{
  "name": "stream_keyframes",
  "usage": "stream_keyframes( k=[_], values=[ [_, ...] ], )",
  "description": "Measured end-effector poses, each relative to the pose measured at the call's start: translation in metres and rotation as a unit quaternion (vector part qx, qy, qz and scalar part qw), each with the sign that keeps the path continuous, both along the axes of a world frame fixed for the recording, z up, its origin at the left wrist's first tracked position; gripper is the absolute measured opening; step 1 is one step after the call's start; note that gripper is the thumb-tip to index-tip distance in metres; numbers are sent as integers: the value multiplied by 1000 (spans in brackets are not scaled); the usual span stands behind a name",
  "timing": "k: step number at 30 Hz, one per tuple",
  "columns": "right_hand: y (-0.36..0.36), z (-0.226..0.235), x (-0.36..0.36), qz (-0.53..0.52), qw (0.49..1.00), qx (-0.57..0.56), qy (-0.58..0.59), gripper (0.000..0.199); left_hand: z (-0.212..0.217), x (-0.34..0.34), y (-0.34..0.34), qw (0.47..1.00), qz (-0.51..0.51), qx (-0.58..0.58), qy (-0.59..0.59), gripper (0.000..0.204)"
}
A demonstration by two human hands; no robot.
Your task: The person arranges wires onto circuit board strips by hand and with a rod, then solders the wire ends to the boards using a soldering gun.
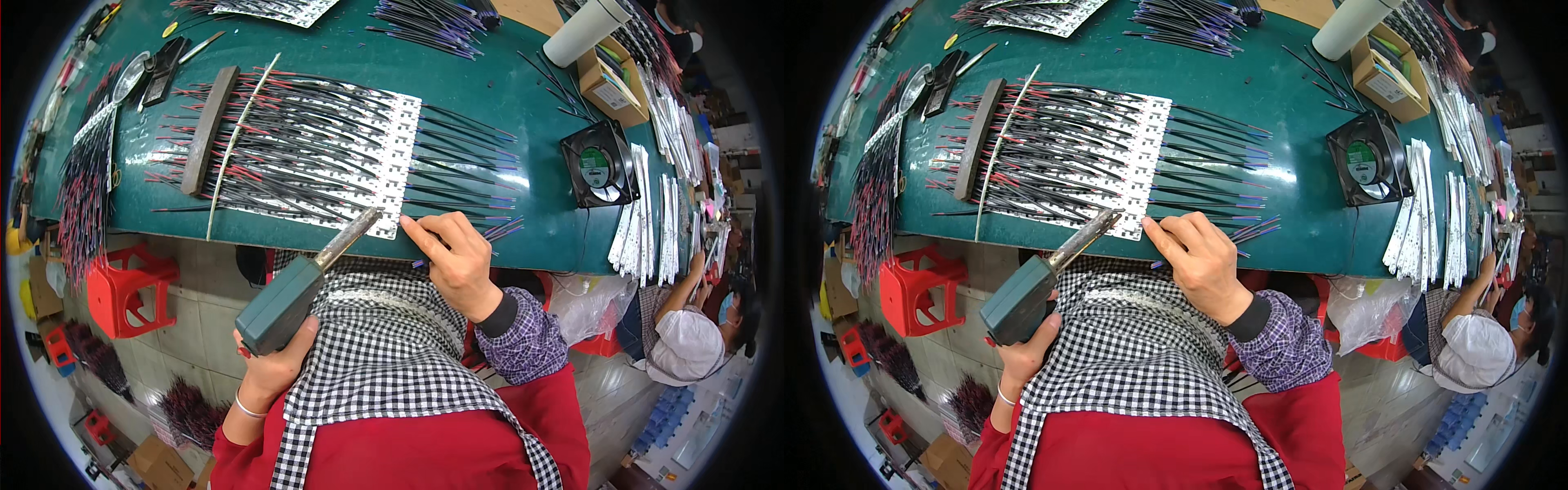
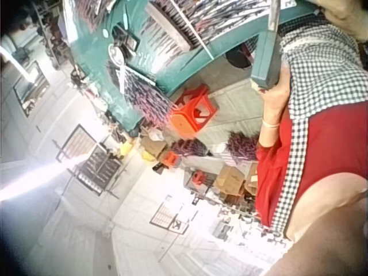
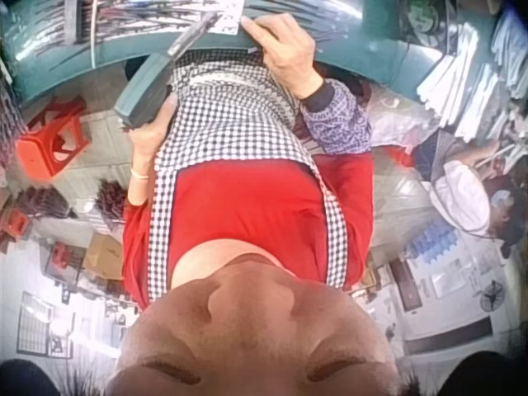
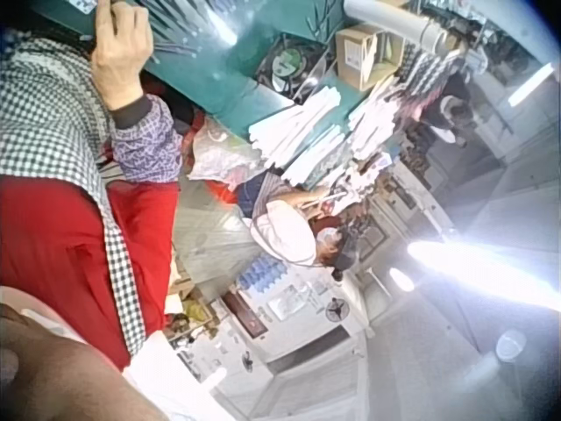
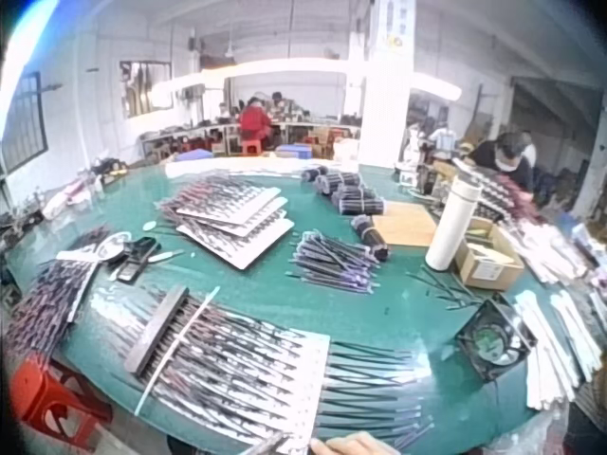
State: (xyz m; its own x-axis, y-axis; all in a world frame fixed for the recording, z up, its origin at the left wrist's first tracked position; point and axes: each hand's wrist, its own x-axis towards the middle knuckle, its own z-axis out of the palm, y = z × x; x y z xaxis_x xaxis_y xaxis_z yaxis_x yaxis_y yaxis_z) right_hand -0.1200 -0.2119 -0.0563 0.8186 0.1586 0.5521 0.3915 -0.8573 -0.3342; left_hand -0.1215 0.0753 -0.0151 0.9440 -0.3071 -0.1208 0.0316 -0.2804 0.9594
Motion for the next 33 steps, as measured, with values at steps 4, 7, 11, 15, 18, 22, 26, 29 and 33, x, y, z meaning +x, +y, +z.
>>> stream_keyframes(
  k=[4, 7, 11, 15, 18, 22, 26, 29, 33],
  values=[
    [-2, -3, -1, 7, 1000, 11, -24, 42, -4, 1, -7, 996, 28, 15, -84, 16],
    [-2, -2, -2, 12, 1000, -5, -25, 39, -7, 4, -3, 991, -21, 49, -126, 15],
    [1, 1, -2, 14, 1000, -2, -14, 41, -12, 3, -6, 991, -11, 9, -136, 16],
    [1, 2, -4, 13, 1000, -17, -6, 40, -3, 5, -11, 996, -22, 3, -83, 17],
    [1, 2, -5, 13, 1000, -20, -5, 39, -1, 7, -11, 997, -36, -1, -74, 17],
    [2, 1, -5, 10, 1000, -21, -8, 39, 0, 9, -9, 990, -78, 45, -107, 14],
    [3, 2, -4, 10, 999, -34, -11, 39, 3, 11, -10, 975, -110, 98, -169, 11],
    [3, 2, -4, 9, 999, -41, -10, 40, 6, 13, -17, 976, -88, 63, -188, 11],
    [3, 3, -5, 8, 999, -42, -8, 39, 4, 9, -8, 979, -103, 84, -153, 13]
  ],
)
